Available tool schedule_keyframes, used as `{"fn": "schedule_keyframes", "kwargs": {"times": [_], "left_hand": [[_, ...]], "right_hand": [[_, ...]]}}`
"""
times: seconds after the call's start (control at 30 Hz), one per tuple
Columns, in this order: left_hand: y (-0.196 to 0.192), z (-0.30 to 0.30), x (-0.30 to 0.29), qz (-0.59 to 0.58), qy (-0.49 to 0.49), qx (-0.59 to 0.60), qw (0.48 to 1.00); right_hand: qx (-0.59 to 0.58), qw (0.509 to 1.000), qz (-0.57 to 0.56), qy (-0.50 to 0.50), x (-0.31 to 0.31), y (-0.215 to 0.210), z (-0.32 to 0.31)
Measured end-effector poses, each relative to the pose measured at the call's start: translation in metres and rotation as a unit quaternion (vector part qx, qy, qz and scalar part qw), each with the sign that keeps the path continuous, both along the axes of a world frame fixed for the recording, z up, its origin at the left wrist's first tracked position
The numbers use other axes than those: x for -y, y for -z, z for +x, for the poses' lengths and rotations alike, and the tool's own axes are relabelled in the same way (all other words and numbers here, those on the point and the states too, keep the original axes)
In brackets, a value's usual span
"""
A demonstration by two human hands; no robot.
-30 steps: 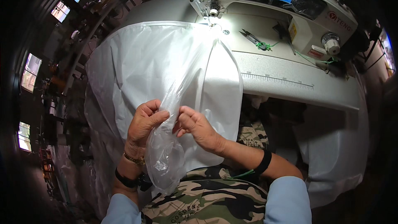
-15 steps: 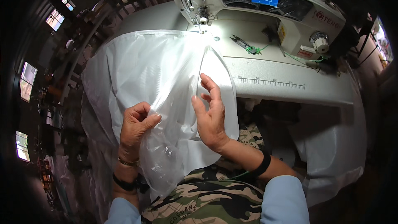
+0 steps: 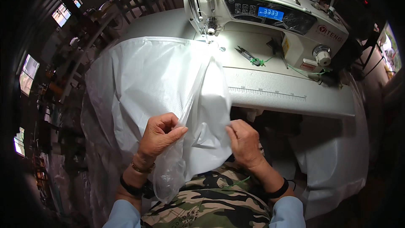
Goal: The person unfolds and aligns the edges of a large white plastic sheet on a sewing machine table. They feed the folded edges through the machine to stitch them, periodically stopping to reposition and smooth the material.
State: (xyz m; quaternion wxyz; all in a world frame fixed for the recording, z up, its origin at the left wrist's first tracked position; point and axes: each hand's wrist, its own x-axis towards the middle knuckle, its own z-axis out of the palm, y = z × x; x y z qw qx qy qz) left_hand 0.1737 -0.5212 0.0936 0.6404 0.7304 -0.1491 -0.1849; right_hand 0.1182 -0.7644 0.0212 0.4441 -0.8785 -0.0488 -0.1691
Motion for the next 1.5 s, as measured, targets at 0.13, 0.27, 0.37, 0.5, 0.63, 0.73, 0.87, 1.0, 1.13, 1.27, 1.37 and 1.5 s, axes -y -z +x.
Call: {"fn": "schedule_keyframes", "kwargs": {"times": [0.13,0.27,0.37,0.5,0.63,0.73,0.87,1.0,1.13,1.27,1.37,1.5], "left_hand": [[0.000,-0.004,0.004,0.023,0.003,0.009,1.000],[0.003,-0.006,0.006,0.030,-0.010,0.040,0.999],[0.003,-0.007,0.004,0.032,-0.004,0.075,0.997],[-0.002,-0.007,0.002,0.092,0.011,0.111,0.989],[0.002,-0.009,0.001,0.074,0.011,0.113,0.991],[0.003,-0.011,-0.003,0.050,0.017,0.082,0.995],[0.010,-0.014,-0.006,0.014,-0.025,-0.021,0.999],[0.006,-0.009,-0.008,-0.055,-0.029,-0.083,0.995],[-0.022,0.001,-0.024,0.064,-0.055,-0.024,0.996],[-0.056,0.018,-0.042,0.148,-0.063,0.089,0.983],[-0.090,0.026,-0.045,0.223,-0.047,0.187,0.955],[-0.124,0.051,-0.008,0.295,0.023,0.331,0.896]], "right_hand": [[-0.051,0.982,0.128,-0.130,-0.019,-0.043,0.000],[-0.031,0.974,0.123,-0.186,-0.036,-0.057,0.003],[-0.010,0.967,0.127,-0.219,-0.045,-0.058,0.006],[0.044,0.963,0.129,-0.234,-0.052,-0.061,0.007],[0.038,0.959,0.070,-0.272,-0.055,-0.061,0.010],[0.036,0.959,0.048,-0.278,-0.061,-0.055,0.011],[0.085,0.958,0.039,-0.272,-0.071,-0.046,0.013],[0.119,0.948,0.022,-0.294,-0.077,-0.039,0.021],[0.189,0.971,0.091,-0.116,-0.051,-0.029,0.045],[0.019,0.986,0.166,0.010,-0.072,0.031,0.054],[-0.162,0.981,0.086,-0.066,-0.118,0.063,0.071],[0.157,0.938,0.147,-0.271,-0.179,0.082,0.145]]}}
